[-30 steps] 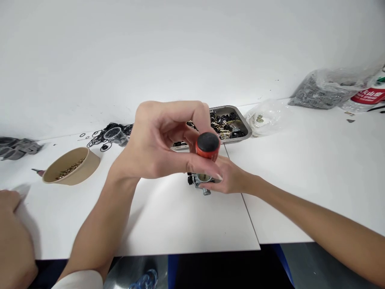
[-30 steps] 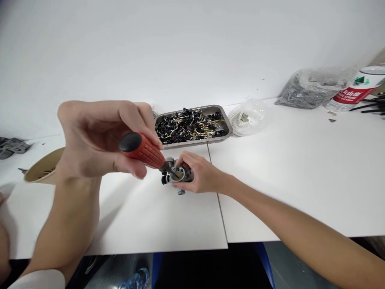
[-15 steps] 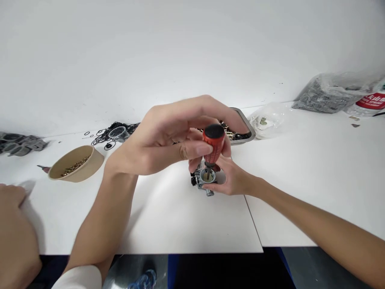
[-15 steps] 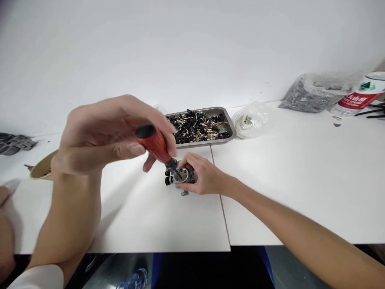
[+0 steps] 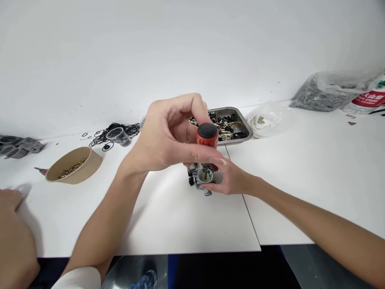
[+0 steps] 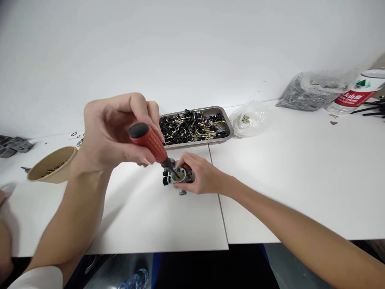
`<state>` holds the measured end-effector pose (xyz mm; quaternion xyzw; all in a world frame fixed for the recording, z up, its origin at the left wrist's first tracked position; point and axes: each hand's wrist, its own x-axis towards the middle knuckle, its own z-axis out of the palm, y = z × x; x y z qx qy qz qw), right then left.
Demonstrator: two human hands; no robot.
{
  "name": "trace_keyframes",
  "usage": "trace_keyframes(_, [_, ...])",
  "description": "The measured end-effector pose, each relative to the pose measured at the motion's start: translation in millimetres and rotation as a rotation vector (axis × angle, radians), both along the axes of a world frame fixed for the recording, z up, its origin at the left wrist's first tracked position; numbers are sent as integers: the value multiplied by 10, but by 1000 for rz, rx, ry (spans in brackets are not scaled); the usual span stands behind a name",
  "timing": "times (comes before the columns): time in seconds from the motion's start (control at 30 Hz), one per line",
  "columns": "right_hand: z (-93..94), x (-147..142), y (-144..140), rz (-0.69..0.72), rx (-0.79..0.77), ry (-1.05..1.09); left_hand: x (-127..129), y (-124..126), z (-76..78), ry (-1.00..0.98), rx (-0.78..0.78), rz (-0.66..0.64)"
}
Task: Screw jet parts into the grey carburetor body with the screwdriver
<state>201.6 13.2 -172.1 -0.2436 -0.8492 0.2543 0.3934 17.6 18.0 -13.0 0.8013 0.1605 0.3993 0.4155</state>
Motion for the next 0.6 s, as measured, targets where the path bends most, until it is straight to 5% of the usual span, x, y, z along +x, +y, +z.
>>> trace_keyframes(0.23, [31,-4,1,2,-10,-11,-87,-7,69,29,37,-24])
trace_keyframes(0.4, [32,0,-1,25,-45,-5,-137,-88,164,208,33,-243])
trace_keyframes(0.6, [49,-4,-13,33,-54,-6,-146,-117,233,228,-93,-133])
